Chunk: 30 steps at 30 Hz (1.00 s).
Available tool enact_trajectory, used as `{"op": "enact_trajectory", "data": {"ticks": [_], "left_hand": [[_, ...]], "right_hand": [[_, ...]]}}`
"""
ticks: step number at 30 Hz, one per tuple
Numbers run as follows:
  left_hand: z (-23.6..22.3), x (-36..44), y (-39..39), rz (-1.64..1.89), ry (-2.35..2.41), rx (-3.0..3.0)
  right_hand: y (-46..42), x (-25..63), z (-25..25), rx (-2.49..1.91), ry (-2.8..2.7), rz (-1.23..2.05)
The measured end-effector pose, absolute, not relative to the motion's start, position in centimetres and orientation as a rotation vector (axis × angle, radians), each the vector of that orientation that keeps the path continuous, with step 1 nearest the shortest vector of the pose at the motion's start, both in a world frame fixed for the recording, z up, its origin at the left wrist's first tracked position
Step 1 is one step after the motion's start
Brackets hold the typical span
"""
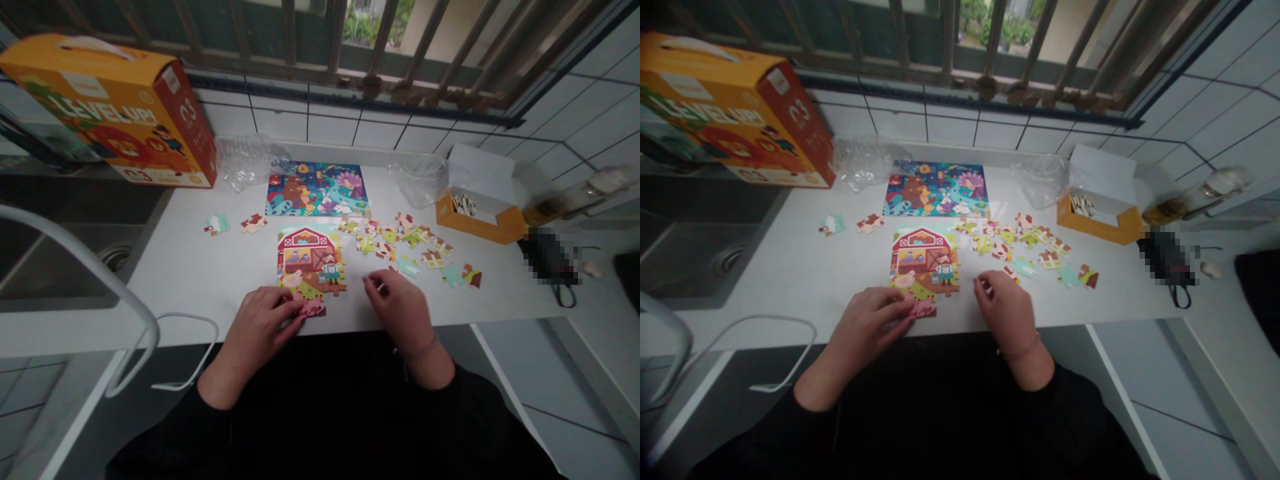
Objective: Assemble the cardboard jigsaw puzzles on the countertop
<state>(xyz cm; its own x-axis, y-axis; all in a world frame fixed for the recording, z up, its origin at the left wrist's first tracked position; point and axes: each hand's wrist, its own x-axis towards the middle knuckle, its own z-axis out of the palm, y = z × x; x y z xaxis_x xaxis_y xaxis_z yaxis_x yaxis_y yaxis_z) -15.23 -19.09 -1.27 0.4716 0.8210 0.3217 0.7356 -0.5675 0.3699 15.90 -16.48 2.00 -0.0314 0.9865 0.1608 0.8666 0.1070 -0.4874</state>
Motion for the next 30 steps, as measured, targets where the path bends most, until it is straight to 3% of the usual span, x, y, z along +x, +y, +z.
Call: {"op": "enact_trajectory", "data": {"ticks": [5, 9, 15, 23, 28, 30], "left_hand": [[-1.0, -15.0, -19.2, 0.717, 1.355, 2.576], [-0.9, -14.9, -19.2, 0.725, 1.349, 2.605], [-1.0, -14.9, -19.3, 0.718, 1.356, 2.601], [-1.1, -14.9, -19.4, 0.742, 1.364, 2.594], [-1.2, -14.8, -19.4, 0.719, 1.386, 2.587], [-1.3, -14.8, -19.4, 0.716, 1.380, 2.593]], "right_hand": [[-15.2, 27.8, 1.9, -2.232, -1.634, -0.161], [-15.3, 35.4, 1.0, -2.371, -1.546, -0.331], [-14.5, 40.4, -1.1, -2.384, -1.822, 0.058], [-14.0, 40.8, 0.3, -2.546, -1.436, 0.368], [-14.2, 40.2, 0.9, -2.597, -1.353, 0.384], [-14.3, 40.4, 0.7, -2.597, -1.474, 0.132]]}}
